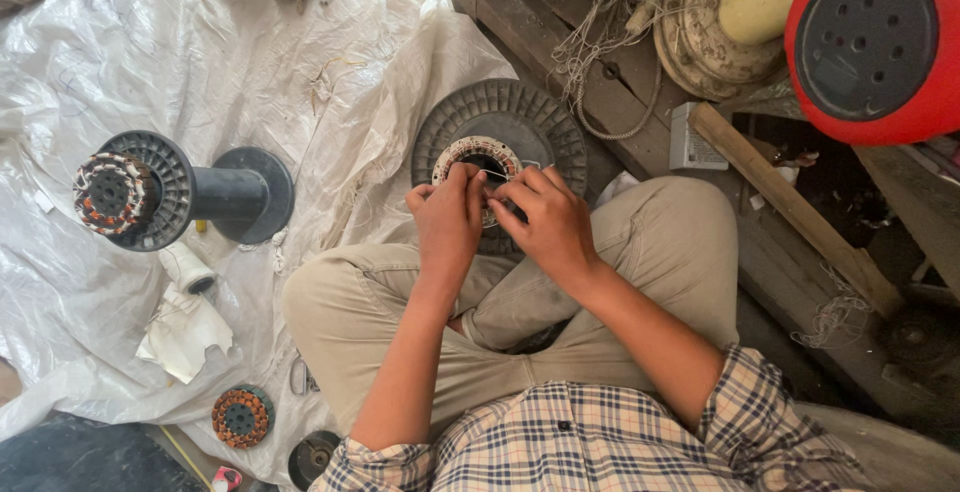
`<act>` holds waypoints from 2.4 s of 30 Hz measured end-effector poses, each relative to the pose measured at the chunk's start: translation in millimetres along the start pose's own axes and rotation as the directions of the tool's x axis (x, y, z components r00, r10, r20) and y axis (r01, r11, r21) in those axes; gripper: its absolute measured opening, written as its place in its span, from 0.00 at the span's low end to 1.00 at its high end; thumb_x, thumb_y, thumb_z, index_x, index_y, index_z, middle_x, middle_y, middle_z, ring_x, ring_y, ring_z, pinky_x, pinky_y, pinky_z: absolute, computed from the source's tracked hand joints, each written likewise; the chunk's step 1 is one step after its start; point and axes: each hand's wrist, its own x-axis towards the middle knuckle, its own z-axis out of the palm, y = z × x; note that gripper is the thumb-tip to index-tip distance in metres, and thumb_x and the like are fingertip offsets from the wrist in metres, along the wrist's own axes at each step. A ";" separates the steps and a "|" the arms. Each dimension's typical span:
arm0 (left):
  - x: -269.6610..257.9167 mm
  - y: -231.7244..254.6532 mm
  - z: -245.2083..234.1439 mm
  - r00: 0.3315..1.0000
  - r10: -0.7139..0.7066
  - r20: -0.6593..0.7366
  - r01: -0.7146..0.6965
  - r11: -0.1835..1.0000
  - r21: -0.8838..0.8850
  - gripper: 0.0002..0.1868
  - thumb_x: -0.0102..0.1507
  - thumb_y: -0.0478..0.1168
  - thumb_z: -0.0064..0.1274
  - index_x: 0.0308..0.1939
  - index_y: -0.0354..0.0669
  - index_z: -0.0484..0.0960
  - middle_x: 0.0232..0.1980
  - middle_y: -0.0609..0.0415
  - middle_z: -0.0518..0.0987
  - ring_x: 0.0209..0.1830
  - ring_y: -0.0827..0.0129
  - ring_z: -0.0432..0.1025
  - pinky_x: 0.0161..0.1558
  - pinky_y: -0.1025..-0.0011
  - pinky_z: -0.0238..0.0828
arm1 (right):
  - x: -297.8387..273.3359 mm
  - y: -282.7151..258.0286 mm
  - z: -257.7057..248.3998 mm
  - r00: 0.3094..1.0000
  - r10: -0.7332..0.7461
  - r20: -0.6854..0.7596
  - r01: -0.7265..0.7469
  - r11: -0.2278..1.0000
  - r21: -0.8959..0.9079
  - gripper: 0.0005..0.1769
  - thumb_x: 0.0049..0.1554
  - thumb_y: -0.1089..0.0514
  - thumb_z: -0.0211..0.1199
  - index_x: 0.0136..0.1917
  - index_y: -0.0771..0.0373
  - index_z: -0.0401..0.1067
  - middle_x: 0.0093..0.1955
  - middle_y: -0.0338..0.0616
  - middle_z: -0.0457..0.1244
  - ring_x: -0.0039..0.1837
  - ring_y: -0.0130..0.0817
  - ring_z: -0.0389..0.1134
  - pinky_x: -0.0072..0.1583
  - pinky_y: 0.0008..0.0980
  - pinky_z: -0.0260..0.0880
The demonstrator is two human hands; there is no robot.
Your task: The person sits on the floor and winds white thread around the copper coils of a motor stator. They hold the stator with one hand and wrap the thread with the other, securing the windings.
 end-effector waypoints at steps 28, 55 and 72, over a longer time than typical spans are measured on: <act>26.4 9.6 -29.4 0.918 0.208 0.338 -0.124 0.959 -0.255 0.05 0.68 0.41 0.55 0.41 0.43 0.79 0.41 0.54 0.79 0.39 0.56 0.74 0.43 0.60 0.62 | -87.2 8.0 -18.4 0.658 0.528 0.537 -0.736 0.296 0.609 0.32 0.60 0.59 0.57 0.74 0.59 0.49 0.58 0.27 0.61 0.32 0.17 0.50 0.34 0.21 0.53; 17.6 11.8 -37.6 0.853 0.266 0.449 -0.340 0.936 0.091 0.11 0.63 0.37 0.56 0.47 0.40 0.73 0.42 0.50 0.76 0.46 0.54 0.72 0.47 0.60 0.66 | -113.2 -23.2 -76.6 0.947 0.272 0.170 -0.310 0.911 0.273 0.14 0.57 0.61 0.65 0.58 0.60 0.79 0.40 0.49 0.72 0.30 0.28 0.70 0.33 0.29 0.65; -5.9 20.3 -28.7 0.956 0.203 0.214 -0.206 0.978 -0.005 0.14 0.61 0.33 0.57 0.49 0.43 0.74 0.44 0.57 0.79 0.47 0.62 0.75 0.49 0.63 0.63 | -103.1 -9.1 -87.6 0.901 0.398 0.174 -0.430 0.873 0.230 0.11 0.60 0.58 0.63 0.54 0.63 0.80 0.22 0.38 0.62 0.22 0.20 0.55 0.27 0.29 0.49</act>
